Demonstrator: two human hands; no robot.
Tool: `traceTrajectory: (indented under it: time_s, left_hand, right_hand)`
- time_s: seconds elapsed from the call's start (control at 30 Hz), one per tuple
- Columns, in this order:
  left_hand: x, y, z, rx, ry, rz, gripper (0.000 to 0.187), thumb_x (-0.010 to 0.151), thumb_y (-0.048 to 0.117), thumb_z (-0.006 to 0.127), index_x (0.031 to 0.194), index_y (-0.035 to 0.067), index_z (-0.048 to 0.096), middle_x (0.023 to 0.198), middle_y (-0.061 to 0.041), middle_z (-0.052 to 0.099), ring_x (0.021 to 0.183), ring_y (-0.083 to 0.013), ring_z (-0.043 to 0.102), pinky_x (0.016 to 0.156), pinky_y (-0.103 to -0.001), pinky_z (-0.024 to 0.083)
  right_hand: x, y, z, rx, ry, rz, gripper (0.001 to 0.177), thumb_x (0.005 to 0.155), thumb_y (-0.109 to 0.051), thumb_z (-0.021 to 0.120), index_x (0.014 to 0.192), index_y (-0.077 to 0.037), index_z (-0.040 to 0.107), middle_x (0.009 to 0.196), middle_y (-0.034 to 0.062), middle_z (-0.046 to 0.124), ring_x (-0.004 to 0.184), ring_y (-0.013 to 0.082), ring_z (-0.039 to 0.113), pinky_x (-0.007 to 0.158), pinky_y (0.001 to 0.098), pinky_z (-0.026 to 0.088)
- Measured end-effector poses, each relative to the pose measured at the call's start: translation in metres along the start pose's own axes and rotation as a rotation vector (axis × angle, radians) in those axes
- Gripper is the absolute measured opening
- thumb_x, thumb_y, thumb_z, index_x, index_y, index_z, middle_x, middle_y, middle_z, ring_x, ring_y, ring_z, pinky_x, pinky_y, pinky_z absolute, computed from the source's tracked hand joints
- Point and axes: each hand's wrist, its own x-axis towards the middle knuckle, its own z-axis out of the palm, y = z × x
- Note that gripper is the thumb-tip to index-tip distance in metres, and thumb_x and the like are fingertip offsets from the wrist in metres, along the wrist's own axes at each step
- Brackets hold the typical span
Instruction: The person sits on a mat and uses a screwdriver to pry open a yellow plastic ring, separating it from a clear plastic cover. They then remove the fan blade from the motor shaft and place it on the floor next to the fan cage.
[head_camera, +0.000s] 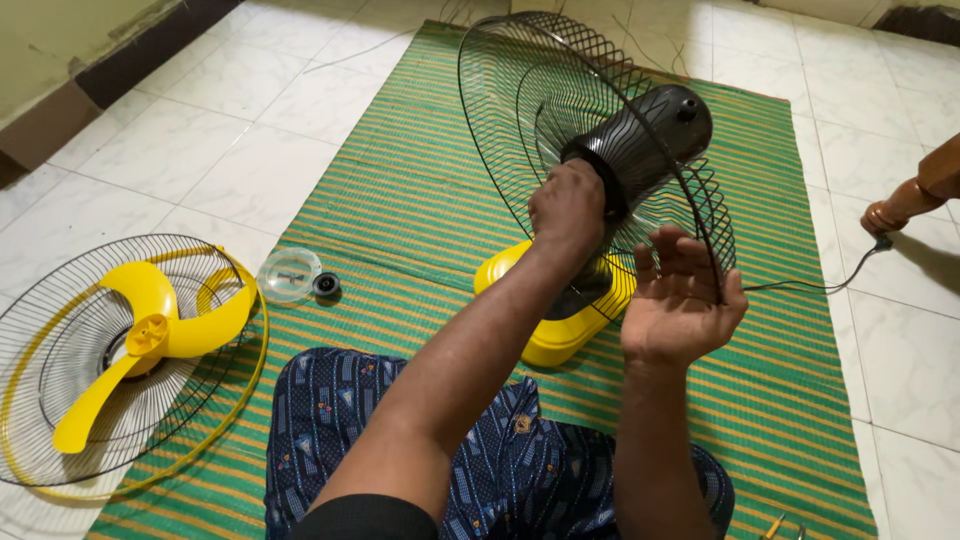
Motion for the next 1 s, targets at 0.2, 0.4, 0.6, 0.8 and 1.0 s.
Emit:
traceTrajectory:
  time_s: [0.2,0.4,0.6,0.8,1.0]
  left_hand:
    - [0.009,-0.011,0.007,-0.101,-0.023,0.014,0.033,0.077,0.016,0.074,0.105,0.002,0.062,0.100,-0.017,0.072,0.088,-0.0323,0.076,0.069,-0.046,0.062]
    - [0.011,-0.017,-0.010,-0.227,0.007,0.003,0.033,0.068,0.027,0.080,0.093,0.007,0.072,0.096,-0.014,0.076,0.091,-0.0336,0.075,0.078,-0.047,0.060]
    - [0.014,-0.018,-0.033,-0.280,-0.169,-0.111,0.043,0.066,0.038,0.083,0.096,0.008,0.077,0.104,-0.016,0.075,0.100,-0.0349,0.073,0.086,-0.046,0.060]
    - [0.017,-0.016,-0.050,-0.314,-0.277,-0.190,0.054,0.064,0.038,0.086,0.108,0.009,0.075,0.114,-0.017,0.074,0.110,-0.0347,0.070,0.092,-0.045,0.058]
    - [0.020,-0.019,-0.051,-0.319,-0.319,-0.196,0.056,0.064,0.040,0.086,0.107,0.006,0.075,0.116,-0.017,0.073,0.112,-0.0340,0.070,0.094,-0.044,0.058]
  right_hand:
    - [-0.003,0.002,-0.001,0.009,0.035,0.000,0.055,0.107,-0.049,0.043,0.111,-0.004,0.074,0.119,0.0157,0.073,0.113,0.0305,0.068,0.105,0.0485,0.055]
    - [-0.002,0.002,-0.006,0.040,0.050,0.004,0.054,0.108,-0.048,0.044,0.112,-0.003,0.073,0.115,0.0166,0.073,0.103,0.0296,0.069,0.098,0.0470,0.057]
    - [-0.002,0.007,-0.018,0.141,-0.025,0.028,0.058,0.111,-0.048,0.044,0.113,0.002,0.072,0.110,0.0187,0.072,0.096,0.0312,0.069,0.093,0.0448,0.056]
    - [0.000,0.018,-0.033,0.118,-0.232,-0.019,0.071,0.114,-0.056,0.040,0.110,0.007,0.072,0.108,0.0189,0.072,0.097,0.0302,0.069,0.094,0.0424,0.056]
    - [0.006,0.029,-0.034,0.010,-0.129,-0.206,0.073,0.107,-0.063,0.040,0.126,0.001,0.070,0.120,0.0175,0.071,0.113,0.0312,0.069,0.102,0.0431,0.054]
